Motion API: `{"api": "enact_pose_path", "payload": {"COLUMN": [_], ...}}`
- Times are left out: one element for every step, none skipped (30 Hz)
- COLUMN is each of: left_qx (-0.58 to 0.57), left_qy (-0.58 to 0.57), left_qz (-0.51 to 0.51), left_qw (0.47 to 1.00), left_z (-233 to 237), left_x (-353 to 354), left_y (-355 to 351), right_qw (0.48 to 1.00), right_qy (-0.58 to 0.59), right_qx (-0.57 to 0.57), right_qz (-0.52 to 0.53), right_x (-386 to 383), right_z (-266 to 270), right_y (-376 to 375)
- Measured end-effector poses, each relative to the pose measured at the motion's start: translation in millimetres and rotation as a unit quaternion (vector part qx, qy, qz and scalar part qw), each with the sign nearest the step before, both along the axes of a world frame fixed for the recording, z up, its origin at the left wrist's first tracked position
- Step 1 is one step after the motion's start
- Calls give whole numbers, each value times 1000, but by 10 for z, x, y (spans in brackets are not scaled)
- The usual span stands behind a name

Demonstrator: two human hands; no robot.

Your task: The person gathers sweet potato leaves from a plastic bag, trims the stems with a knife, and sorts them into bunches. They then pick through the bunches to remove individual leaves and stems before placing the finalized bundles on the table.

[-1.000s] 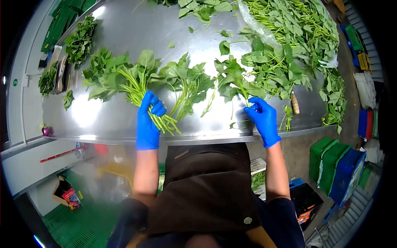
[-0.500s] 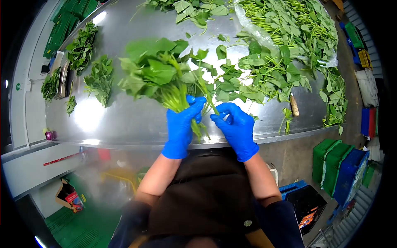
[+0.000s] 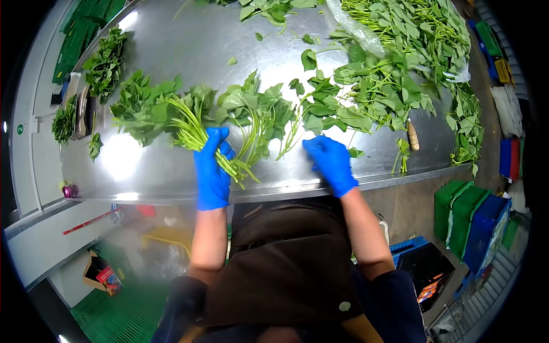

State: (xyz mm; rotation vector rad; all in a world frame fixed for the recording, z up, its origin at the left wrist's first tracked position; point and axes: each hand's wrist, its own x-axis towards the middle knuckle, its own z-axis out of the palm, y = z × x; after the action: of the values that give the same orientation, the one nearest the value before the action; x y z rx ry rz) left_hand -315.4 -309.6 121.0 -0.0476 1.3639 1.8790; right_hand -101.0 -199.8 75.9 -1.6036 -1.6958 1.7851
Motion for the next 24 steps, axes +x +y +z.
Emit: {"api": "enact_pose_path", "payload": {"left_qx": [18,36,4,2,3,4,6,1,-3,-8,-14,-18,-21,-25,-20,-21,-22,-22,-36,-29,-23,-16,-15,-13], "left_qy": [-12,-24,2,4,6,8,7,3,-1,-6,-16,-13,-10,-7,-10,-13,-16,-17,7,9,11,14,30,40], "left_qz": [-22,-43,-53,-68,-84,-97,-106,-100,-93,-85,-81,-83,-86,-90,-93,-102,-110,-117,-150,-160,-170,-180,-186,-194], "left_qw": [1000,998,999,998,996,995,994,995,996,996,997,996,996,996,995,994,994,993,988,987,985,983,982,980], "left_z": [-52,-74,12,17,18,16,14,25,44,51,43,37,31,23,2,18,40,59,19,41,83,129,175,210], "left_x": [-44,-65,-5,23,40,58,76,107,148,184,204,227,261,299,325,366,419,452,463,491,530,573,613,651], "left_y": [-34,-60,-20,-22,-9,4,10,27,51,64,70,79,98,116,148,201,251,300,330,379,455,523,579,618], "right_qw": [988,954,944,934,922,925,928,931,955,980,994,997,980,974,977,979,981,982,983,983,983,981,972,967], "right_qy": [-80,-159,-187,-215,-243,-226,-209,-192,-139,-80,-18,45,148,173,164,156,155,155,156,166,175,185,221,233], "right_qx": [111,219,233,247,262,267,272,278,232,170,105,38,-7,22,23,25,34,42,48,52,55,59,69,79], "right_qz": [66,130,138,145,151,146,143,141,123,63,3,-59,-132,-142,-133,-125,-114,-102,-89,-52,-17,19,46,70], "right_x": [-126,-240,-348,-447,-504,-496,-445,-401,-315,-213,-118,-47,13,98,140,178,204,208,211,237,272,309,270,267], "right_z": [-136,-273,-337,-381,-429,-508,-591,-574,-534,-477,-380,-276,-165,-99,14,132,221,296,328,323,306,276,238,241], "right_y": [-47,-70,-84,-94,-78,-62,-52,-13,3,11,15,7,-2,-1,35,77,102,127,149,160,168,181,193,192]}}
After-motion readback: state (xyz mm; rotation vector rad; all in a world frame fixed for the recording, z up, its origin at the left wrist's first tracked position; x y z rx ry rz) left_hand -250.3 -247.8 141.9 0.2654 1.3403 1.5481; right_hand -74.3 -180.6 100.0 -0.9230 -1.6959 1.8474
